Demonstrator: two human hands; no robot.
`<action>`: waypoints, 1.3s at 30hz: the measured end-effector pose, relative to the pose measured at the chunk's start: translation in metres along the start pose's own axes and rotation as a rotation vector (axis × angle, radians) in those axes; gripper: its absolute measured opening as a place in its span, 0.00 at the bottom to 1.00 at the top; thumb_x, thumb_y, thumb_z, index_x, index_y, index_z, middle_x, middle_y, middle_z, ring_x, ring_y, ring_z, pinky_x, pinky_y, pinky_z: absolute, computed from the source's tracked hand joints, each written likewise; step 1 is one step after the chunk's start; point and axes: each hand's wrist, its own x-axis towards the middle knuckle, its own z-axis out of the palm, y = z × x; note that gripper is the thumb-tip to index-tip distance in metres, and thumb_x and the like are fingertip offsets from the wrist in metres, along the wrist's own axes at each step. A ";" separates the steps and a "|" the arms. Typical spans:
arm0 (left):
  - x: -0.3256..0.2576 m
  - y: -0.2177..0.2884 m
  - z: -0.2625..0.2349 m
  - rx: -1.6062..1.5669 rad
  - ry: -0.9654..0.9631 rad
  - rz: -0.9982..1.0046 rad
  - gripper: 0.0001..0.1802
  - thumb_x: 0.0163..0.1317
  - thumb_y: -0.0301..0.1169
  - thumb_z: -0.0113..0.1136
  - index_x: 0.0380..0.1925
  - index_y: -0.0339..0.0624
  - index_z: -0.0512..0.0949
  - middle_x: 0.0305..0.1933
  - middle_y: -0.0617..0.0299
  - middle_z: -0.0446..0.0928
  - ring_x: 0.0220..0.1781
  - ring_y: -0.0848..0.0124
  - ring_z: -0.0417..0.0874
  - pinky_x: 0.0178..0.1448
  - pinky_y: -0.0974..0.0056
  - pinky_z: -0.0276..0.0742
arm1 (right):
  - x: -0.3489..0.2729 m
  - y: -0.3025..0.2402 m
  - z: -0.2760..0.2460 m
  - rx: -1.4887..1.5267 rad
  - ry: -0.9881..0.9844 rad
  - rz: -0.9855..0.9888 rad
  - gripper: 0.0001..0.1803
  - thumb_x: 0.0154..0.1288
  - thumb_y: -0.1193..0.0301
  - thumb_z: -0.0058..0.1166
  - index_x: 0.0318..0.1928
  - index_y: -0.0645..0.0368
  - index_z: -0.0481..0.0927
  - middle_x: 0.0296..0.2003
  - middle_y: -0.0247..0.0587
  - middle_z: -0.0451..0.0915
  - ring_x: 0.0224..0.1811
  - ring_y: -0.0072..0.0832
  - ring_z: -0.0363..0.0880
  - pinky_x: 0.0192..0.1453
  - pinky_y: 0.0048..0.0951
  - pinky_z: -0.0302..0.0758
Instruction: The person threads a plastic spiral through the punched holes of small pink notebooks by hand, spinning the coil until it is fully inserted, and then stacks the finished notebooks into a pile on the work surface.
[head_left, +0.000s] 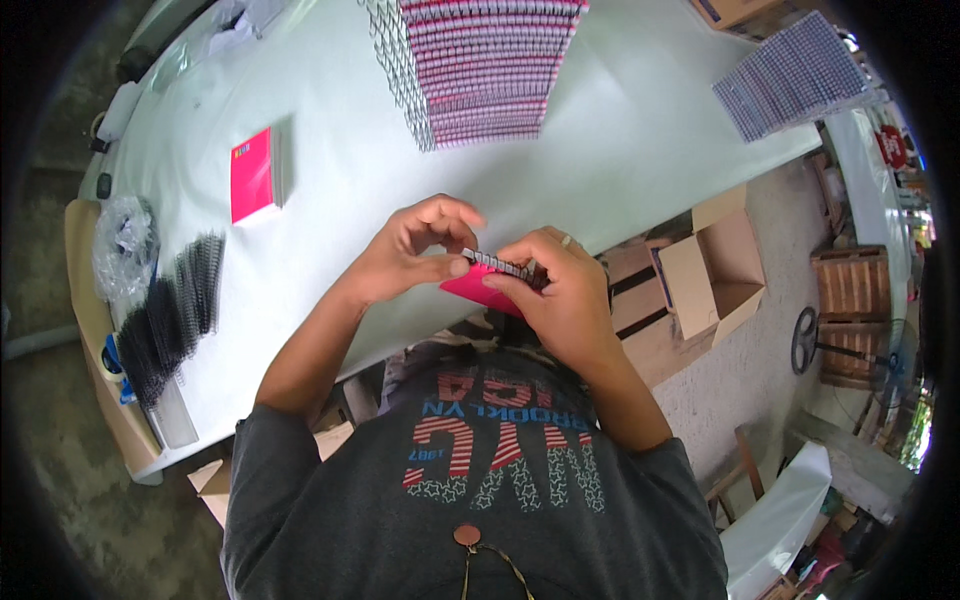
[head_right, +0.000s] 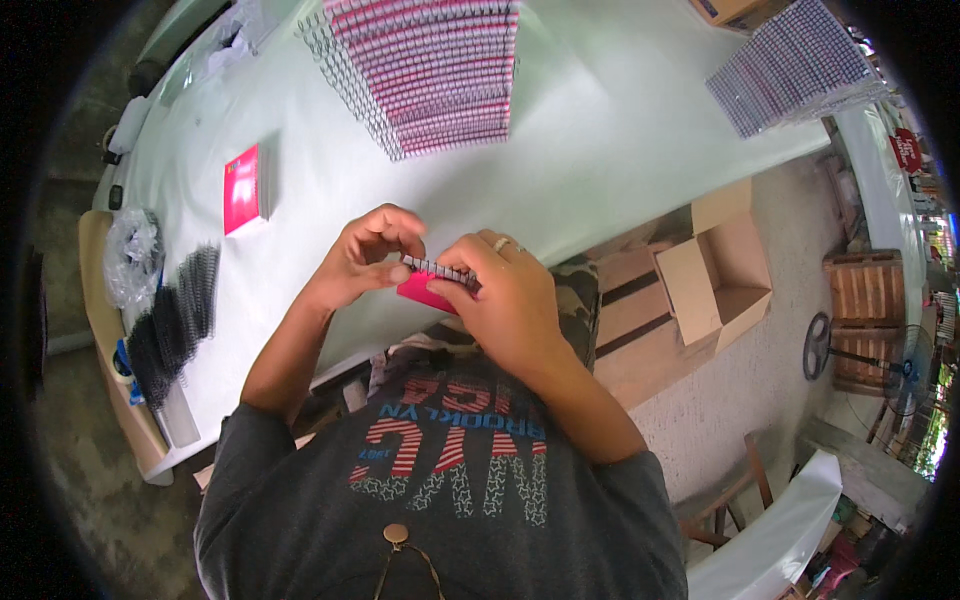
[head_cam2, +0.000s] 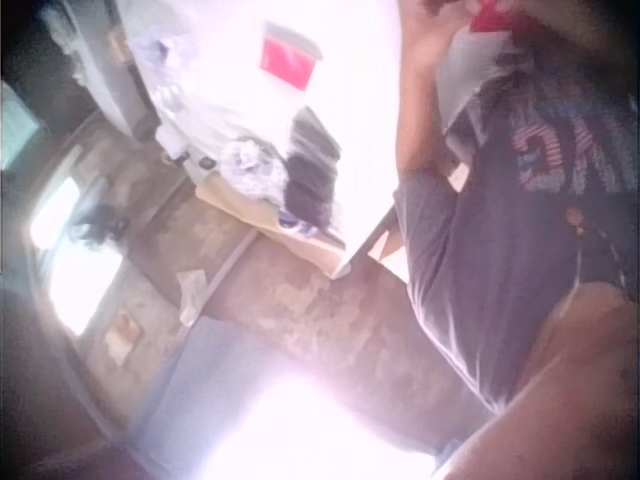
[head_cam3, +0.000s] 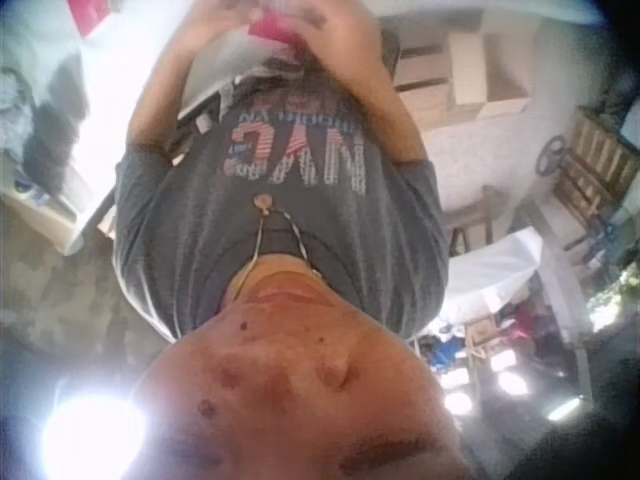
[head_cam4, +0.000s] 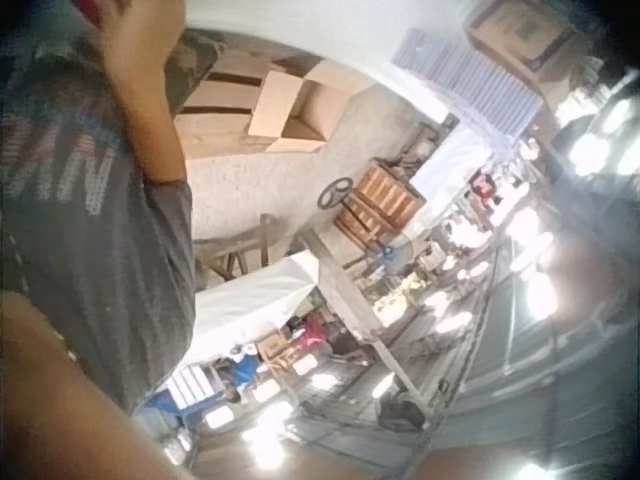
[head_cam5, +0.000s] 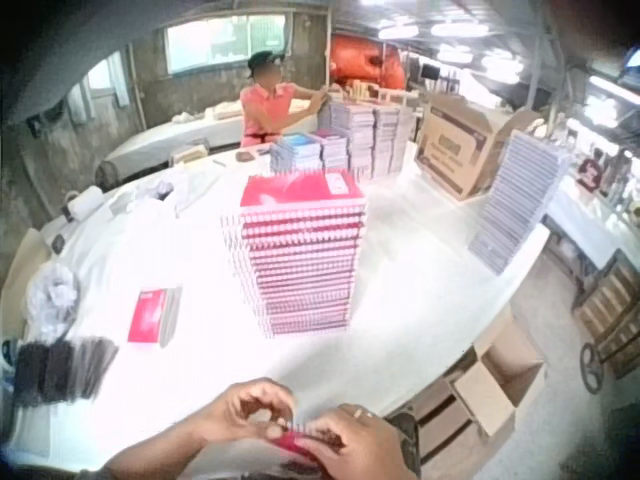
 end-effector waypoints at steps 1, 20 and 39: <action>-0.002 0.003 0.003 -0.144 -0.005 0.031 0.24 0.50 0.34 0.65 0.48 0.41 0.72 0.43 0.61 0.73 0.48 0.71 0.73 0.54 0.65 0.67 | 0.000 -0.005 -0.004 0.149 0.021 0.121 0.15 0.49 0.72 0.65 0.37 0.57 0.76 0.25 0.36 0.74 0.26 0.28 0.73 0.31 0.28 0.69; 0.109 0.173 -0.044 0.808 1.171 0.620 0.15 0.60 0.37 0.58 0.35 0.32 0.77 0.30 0.54 0.79 0.27 0.66 0.78 0.35 0.64 0.72 | 0.214 0.003 -0.053 0.517 0.781 -0.084 0.17 0.58 0.63 0.58 0.38 0.66 0.75 0.38 0.44 0.74 0.37 0.29 0.73 0.43 0.29 0.70; 0.136 0.110 -0.039 0.408 1.400 0.761 0.24 0.64 0.45 0.57 0.17 0.37 0.69 0.17 0.66 0.70 0.20 0.79 0.63 0.26 0.70 0.65 | 0.218 0.008 -0.011 0.323 1.010 -0.210 0.19 0.70 0.62 0.44 0.40 0.66 0.81 0.30 0.45 0.82 0.31 0.32 0.79 0.40 0.30 0.74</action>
